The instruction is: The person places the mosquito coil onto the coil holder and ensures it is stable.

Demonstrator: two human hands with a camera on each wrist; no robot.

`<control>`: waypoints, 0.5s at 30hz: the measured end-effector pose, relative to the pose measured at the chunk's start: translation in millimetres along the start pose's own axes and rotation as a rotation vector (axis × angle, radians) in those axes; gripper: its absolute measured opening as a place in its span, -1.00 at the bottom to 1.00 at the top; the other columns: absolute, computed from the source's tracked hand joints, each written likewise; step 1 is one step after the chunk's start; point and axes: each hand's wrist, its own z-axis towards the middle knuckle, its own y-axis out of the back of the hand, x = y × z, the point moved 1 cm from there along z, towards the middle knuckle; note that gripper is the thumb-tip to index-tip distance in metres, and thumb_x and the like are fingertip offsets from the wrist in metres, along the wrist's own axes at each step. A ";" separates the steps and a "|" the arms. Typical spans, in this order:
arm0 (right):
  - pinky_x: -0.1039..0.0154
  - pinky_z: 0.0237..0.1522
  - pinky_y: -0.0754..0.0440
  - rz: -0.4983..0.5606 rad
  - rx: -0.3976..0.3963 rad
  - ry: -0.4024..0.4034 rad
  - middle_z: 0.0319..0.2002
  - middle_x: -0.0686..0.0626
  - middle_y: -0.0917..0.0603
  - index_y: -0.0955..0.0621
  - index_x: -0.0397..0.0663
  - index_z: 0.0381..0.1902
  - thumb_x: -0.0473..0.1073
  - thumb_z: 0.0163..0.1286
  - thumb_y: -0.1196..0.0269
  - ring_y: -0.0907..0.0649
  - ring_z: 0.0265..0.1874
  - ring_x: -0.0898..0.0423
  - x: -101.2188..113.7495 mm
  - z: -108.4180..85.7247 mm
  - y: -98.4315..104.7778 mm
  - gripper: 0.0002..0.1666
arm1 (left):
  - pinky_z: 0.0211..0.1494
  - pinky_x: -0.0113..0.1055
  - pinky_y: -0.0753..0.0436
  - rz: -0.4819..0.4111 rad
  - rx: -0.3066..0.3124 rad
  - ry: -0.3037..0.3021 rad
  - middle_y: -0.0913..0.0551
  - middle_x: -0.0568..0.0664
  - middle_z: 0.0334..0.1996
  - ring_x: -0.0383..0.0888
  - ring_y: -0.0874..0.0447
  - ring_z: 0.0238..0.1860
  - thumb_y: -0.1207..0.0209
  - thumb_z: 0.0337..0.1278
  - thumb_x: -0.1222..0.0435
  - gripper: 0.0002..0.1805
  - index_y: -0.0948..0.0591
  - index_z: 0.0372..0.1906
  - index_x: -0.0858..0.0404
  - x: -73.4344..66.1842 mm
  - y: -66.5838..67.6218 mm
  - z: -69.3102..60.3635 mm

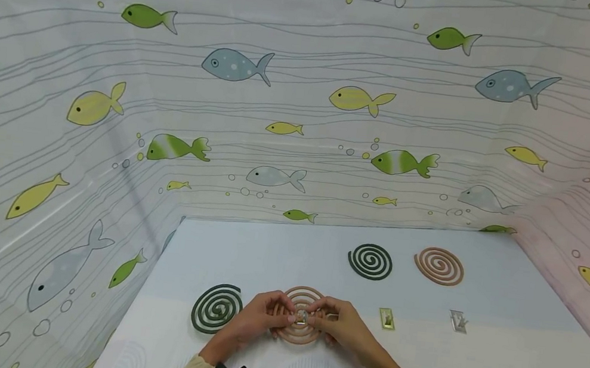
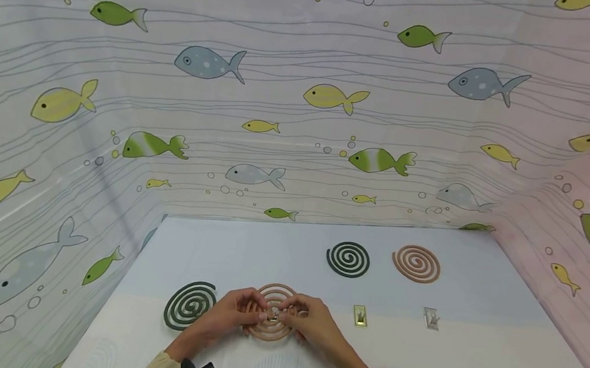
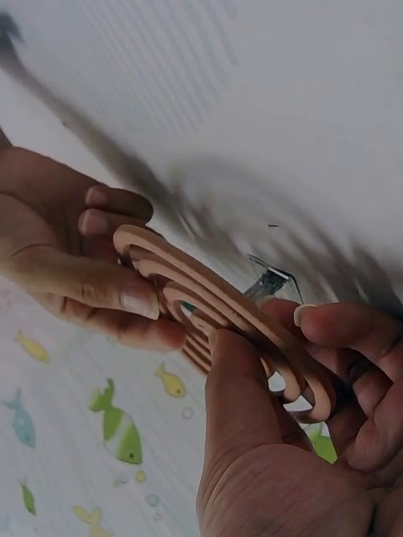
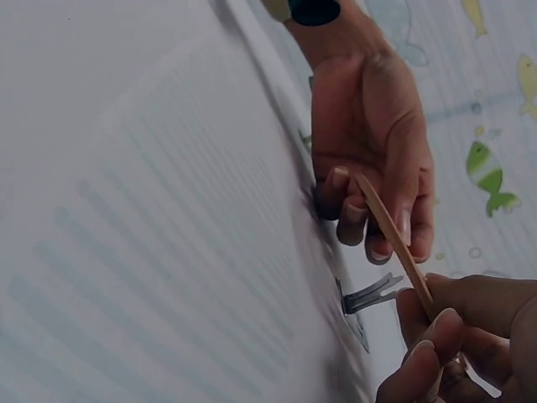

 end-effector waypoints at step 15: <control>0.37 -0.65 -0.39 -0.010 -0.026 0.023 -0.57 0.06 -0.55 -0.70 -0.13 -0.02 -0.14 0.35 -0.45 -0.41 -0.71 0.21 -2.4 6.4 -2.3 -0.70 | -0.46 -0.40 -0.57 0.001 -0.047 -0.013 -0.64 0.00 -0.39 -0.21 -0.53 -0.50 -0.36 0.29 0.38 -0.73 -0.63 0.00 0.42 4.1 2.2 1.8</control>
